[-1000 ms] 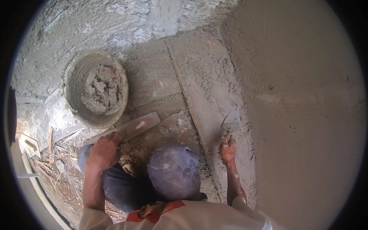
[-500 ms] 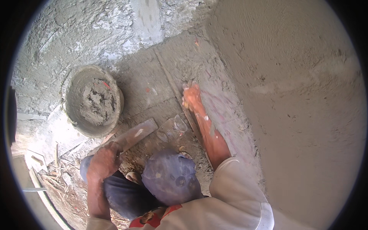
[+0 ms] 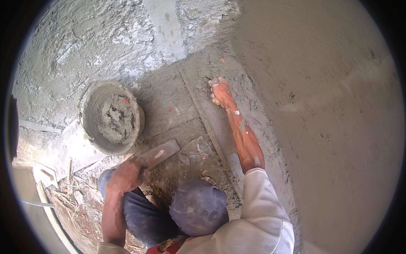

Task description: The person applies plaster to a wall. They scoop wet plaster from a bucket using a trowel, transfer it to a wooden float, and smooth it across the wall surface. They repeat this process to cover the lower section of the wall.

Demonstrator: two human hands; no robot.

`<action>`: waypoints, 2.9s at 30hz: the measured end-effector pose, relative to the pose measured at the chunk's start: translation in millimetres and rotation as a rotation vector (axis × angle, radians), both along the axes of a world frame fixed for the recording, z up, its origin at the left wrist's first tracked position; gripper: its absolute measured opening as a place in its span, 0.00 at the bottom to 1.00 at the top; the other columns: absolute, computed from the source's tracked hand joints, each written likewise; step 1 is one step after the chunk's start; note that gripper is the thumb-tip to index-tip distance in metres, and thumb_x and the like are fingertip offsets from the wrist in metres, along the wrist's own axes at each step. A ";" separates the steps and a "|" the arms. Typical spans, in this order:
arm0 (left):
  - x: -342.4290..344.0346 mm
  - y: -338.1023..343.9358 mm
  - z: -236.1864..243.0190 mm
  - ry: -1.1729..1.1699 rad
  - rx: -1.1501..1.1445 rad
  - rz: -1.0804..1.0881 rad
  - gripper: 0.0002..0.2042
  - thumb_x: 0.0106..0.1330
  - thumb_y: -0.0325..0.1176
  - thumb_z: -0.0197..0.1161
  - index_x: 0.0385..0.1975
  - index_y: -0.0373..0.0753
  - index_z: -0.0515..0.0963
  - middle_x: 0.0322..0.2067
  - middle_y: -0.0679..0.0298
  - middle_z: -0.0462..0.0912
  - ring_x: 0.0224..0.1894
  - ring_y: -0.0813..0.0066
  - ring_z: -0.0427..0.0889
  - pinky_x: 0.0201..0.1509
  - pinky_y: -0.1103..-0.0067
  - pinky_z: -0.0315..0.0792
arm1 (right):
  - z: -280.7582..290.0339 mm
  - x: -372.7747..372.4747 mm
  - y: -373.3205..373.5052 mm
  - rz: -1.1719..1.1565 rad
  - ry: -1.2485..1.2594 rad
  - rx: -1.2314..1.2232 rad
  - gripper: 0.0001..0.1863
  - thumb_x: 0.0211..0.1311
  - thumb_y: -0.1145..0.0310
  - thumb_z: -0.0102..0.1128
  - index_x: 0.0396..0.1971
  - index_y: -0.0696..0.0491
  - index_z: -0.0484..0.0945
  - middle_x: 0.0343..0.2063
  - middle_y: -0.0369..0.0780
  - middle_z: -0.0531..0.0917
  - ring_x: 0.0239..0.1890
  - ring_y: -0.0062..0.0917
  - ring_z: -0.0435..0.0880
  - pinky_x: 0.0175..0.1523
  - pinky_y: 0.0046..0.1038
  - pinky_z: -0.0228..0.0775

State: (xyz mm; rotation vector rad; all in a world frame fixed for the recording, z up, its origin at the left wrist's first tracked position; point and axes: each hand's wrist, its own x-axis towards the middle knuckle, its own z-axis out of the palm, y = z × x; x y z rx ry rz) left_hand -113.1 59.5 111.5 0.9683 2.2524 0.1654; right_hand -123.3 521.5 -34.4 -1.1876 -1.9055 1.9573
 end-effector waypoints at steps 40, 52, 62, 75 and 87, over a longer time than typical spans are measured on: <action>-18.0 -8.2 -16.0 -0.041 0.033 0.051 0.13 0.68 0.31 0.67 0.51 0.39 0.80 0.49 0.49 0.85 0.54 0.42 0.84 0.59 0.57 0.76 | -7.2 107.2 -240.4 0.402 -0.074 -0.306 0.19 0.80 0.56 0.57 0.51 0.59 0.76 0.26 0.38 0.79 0.19 0.23 0.78 0.25 0.30 0.73; -9.7 -29.0 5.6 -0.027 0.098 0.205 0.12 0.68 0.30 0.68 0.49 0.39 0.80 0.48 0.52 0.84 0.53 0.45 0.84 0.57 0.59 0.77 | -45.1 -10.6 -171.6 0.069 0.186 -0.671 0.15 0.79 0.59 0.60 0.46 0.57 0.76 0.24 0.33 0.75 0.14 0.16 0.70 0.16 0.24 0.64; -27.5 -11.6 -20.6 -0.105 0.069 0.119 0.13 0.67 0.27 0.66 0.51 0.38 0.79 0.49 0.48 0.83 0.54 0.42 0.83 0.59 0.57 0.76 | -48.5 95.4 -266.3 0.536 -0.182 0.421 0.22 0.80 0.59 0.57 0.56 0.65 0.77 0.46 0.61 0.86 0.51 0.61 0.85 0.53 0.48 0.79; -16.0 -28.4 -7.2 -0.068 0.121 0.153 0.14 0.70 0.32 0.67 0.54 0.40 0.79 0.51 0.51 0.84 0.57 0.44 0.82 0.61 0.58 0.75 | -67.1 -29.9 -158.2 0.244 -0.244 0.824 0.20 0.74 0.60 0.59 0.40 0.67 0.81 0.36 0.65 0.86 0.45 0.62 0.87 0.49 0.53 0.80; -16.6 -25.7 -11.0 -0.086 0.098 0.123 0.16 0.73 0.40 0.67 0.54 0.38 0.79 0.50 0.47 0.85 0.55 0.41 0.83 0.60 0.56 0.75 | 9.0 -2.6 -175.6 0.312 -0.003 0.783 0.18 0.74 0.66 0.64 0.50 0.68 0.80 0.47 0.61 0.88 0.52 0.56 0.87 0.55 0.47 0.80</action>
